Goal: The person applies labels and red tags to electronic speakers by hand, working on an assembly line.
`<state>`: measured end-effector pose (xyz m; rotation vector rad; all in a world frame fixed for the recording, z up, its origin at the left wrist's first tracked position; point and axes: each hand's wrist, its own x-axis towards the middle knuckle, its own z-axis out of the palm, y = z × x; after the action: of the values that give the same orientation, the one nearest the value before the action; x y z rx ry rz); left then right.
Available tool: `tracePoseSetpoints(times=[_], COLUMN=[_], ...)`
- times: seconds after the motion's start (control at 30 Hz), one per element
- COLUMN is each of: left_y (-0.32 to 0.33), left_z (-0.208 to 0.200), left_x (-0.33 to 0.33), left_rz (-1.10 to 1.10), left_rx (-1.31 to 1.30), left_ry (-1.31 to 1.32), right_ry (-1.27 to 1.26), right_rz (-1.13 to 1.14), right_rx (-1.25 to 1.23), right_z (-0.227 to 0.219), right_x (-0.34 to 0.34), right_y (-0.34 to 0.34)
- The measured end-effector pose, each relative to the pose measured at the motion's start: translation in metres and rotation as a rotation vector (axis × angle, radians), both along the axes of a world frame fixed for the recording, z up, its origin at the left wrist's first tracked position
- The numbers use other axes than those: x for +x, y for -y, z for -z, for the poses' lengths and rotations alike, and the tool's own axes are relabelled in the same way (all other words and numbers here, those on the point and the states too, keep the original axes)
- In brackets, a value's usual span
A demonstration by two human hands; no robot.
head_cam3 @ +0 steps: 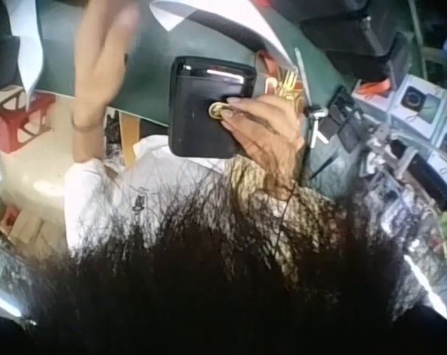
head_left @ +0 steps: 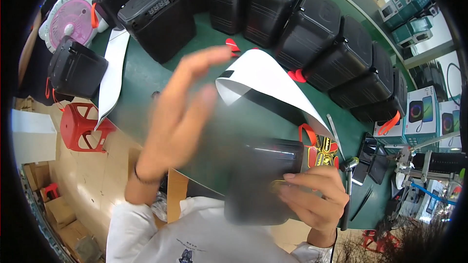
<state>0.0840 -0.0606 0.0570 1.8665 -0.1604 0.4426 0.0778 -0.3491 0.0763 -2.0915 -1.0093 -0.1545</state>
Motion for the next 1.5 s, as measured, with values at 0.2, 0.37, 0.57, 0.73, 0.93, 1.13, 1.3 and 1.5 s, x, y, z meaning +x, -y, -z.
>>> tracePoseSetpoints(times=[0.2,0.37,0.57,0.73,0.93,1.13,1.3,1.5], left_y=[0.054,0.073,0.073,0.076,0.075,0.076,0.075,0.077], left_z=[0.052,0.063,0.065,0.066,0.066,0.062,0.062,0.058], left_x=[-0.086,-0.091,-0.09,-0.09,-0.09,-0.089,-0.09,-0.09], left_rz=[0.175,0.179,0.169,0.159,0.164,0.153,0.151,0.133], left_rx=[-0.256,-0.325,-0.335,-0.354,-0.335,-0.318,-0.294,-0.263], left_ry=[-0.2,-0.171,-0.164,-0.147,-0.156,-0.173,-0.177,-0.203], right_ry=[-0.03,0.042,0.001,-0.004,0.018,0.048,0.023,0.002], right_rz=[-0.072,-0.058,-0.03,-0.034,-0.07,-0.059,-0.045,-0.033], right_rx=[-0.088,-0.115,-0.112,-0.124,-0.121,-0.118,-0.092,-0.091], right_z=[0.001,0.001,-0.001,-0.001,0.004,0.009,0.009,0.006], right_x=[-0.008,-0.01,-0.01,-0.01,-0.01,-0.01,-0.011,-0.014], right_y=[-0.013,-0.013,-0.021,-0.02,-0.017,-0.015,-0.017,-0.021])
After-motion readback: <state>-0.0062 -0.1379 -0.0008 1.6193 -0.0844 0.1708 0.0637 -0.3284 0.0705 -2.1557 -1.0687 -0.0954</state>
